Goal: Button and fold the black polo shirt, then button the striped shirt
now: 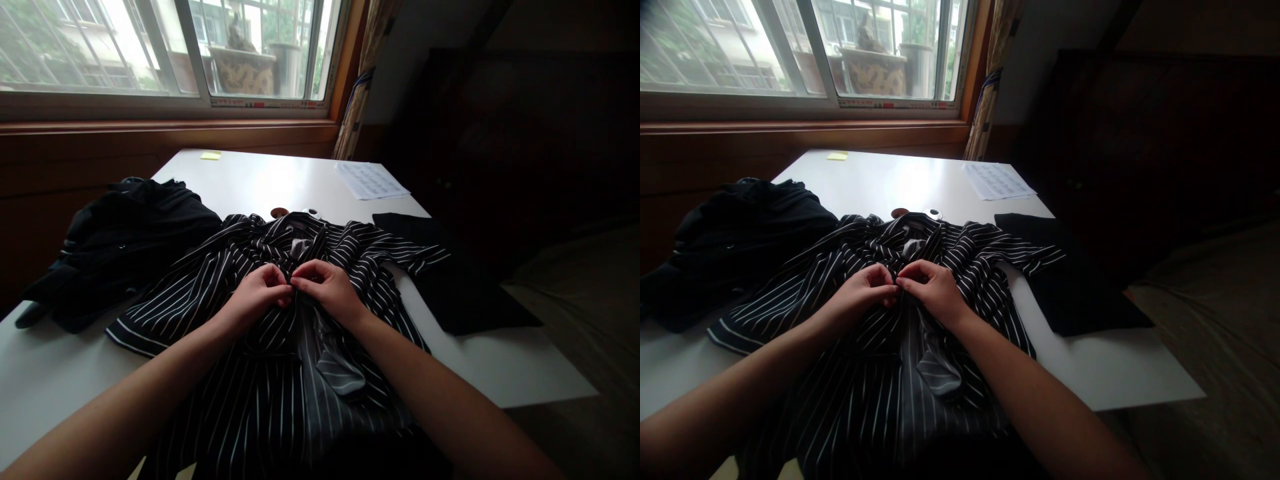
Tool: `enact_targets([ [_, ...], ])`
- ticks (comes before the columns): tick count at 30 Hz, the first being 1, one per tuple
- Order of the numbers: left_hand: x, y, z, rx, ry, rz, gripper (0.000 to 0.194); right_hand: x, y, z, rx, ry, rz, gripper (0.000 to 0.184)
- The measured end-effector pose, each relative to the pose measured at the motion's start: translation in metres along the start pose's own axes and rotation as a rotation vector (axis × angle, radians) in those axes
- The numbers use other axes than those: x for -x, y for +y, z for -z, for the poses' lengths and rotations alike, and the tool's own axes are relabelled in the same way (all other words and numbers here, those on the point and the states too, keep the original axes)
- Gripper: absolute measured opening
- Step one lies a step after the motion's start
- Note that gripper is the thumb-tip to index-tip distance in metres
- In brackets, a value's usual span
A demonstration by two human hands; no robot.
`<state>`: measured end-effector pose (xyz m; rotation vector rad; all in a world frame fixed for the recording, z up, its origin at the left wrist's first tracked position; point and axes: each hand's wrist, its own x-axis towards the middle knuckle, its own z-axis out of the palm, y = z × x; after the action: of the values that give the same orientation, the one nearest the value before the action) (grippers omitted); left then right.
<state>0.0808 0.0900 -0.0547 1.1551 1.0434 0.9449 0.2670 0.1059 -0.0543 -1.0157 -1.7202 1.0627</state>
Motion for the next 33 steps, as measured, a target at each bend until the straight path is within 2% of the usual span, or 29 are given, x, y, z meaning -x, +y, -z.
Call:
enact_targets([
  [8, 0.0015, 0.0017, -0.0025, 0.089, 0.025, 0.017, 0.022, -0.0007, -0.0014, 0.0029, -0.031, -0.031, -0.003, 0.018],
  [17, 0.0006, -0.0027, 0.0002, 0.201, 0.038, 0.001, 0.025, -0.0012, 0.0038, 0.0042, -0.239, -0.124, -0.031, 0.028],
  [22, 0.001, -0.0014, 0.0, 0.26, 0.045, 0.051, 0.026, -0.0008, 0.0047, 0.0041, -0.21, -0.113, -0.01, 0.028],
  [33, 0.0028, 0.0014, -0.0023, 0.135, 0.084, -0.04, 0.027, -0.0006, 0.0019, 0.0029, -0.234, -0.135, -0.009, 0.033],
])
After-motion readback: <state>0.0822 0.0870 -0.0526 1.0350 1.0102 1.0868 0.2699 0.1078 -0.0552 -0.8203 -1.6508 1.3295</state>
